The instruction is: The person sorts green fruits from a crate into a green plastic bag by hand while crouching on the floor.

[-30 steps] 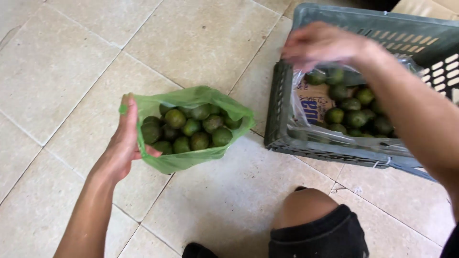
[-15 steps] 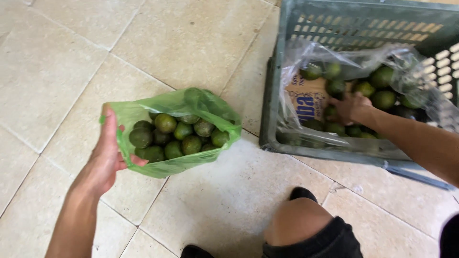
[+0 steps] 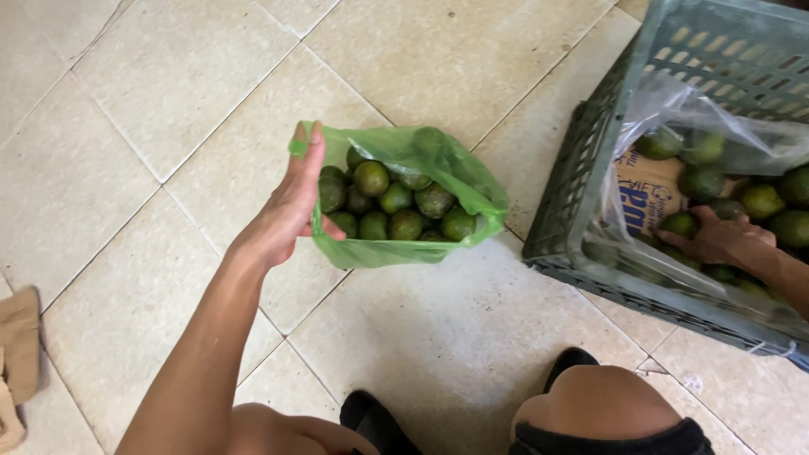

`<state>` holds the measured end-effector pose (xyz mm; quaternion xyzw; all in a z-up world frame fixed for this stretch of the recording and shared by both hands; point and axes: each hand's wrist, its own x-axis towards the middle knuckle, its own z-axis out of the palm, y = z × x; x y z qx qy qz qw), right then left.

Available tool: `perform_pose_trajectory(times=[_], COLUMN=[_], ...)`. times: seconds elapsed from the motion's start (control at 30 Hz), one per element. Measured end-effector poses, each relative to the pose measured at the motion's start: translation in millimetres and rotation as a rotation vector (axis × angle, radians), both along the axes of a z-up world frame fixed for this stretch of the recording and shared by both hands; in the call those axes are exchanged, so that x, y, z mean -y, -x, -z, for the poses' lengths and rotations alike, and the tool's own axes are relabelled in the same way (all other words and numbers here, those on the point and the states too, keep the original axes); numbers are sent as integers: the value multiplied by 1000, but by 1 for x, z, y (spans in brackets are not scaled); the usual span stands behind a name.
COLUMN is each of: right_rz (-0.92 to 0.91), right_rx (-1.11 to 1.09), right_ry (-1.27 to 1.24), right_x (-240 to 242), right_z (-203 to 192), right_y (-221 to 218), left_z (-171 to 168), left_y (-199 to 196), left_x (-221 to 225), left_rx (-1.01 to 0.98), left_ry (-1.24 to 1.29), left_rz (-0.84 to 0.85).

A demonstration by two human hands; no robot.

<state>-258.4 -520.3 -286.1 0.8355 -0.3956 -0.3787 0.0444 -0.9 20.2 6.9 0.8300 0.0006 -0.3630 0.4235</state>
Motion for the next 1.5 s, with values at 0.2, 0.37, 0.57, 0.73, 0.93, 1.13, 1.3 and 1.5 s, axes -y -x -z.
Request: perform_pose_trajectory(times=[0.2, 0.37, 0.57, 0.73, 0.93, 1.13, 1.3, 1.5], right_rz=[59, 133, -56, -76, -195, -653, -58, -259], right_rx=[54, 494, 532, 436, 432, 713, 414, 25], right_ry=[-308, -525, -1046, -1320, -1032, -1035, -702, -169], right_x=[19, -1, -200, -365, -381, -211, -15, 22], right_z=[-33, -119, -245, -188, -142, -230, -181, -46], right_y=[-14, -63, -155, -216, -239, -189, -113, -47], left_z=[1, 5, 8, 9, 1, -4, 0, -2], left_y=[0, 0, 0, 6, 8, 7, 3, 3], left_x=[-1, -2, -3, -1, -2, 0, 1, 10], left_rx=[-19, -4, 38, 52, 34, -4, -14, -23], left_ry=[-3, 28, 9, 14, -10, -128, -162, -216], left_rz=[5, 12, 53, 124, 85, 48, 20, -12])
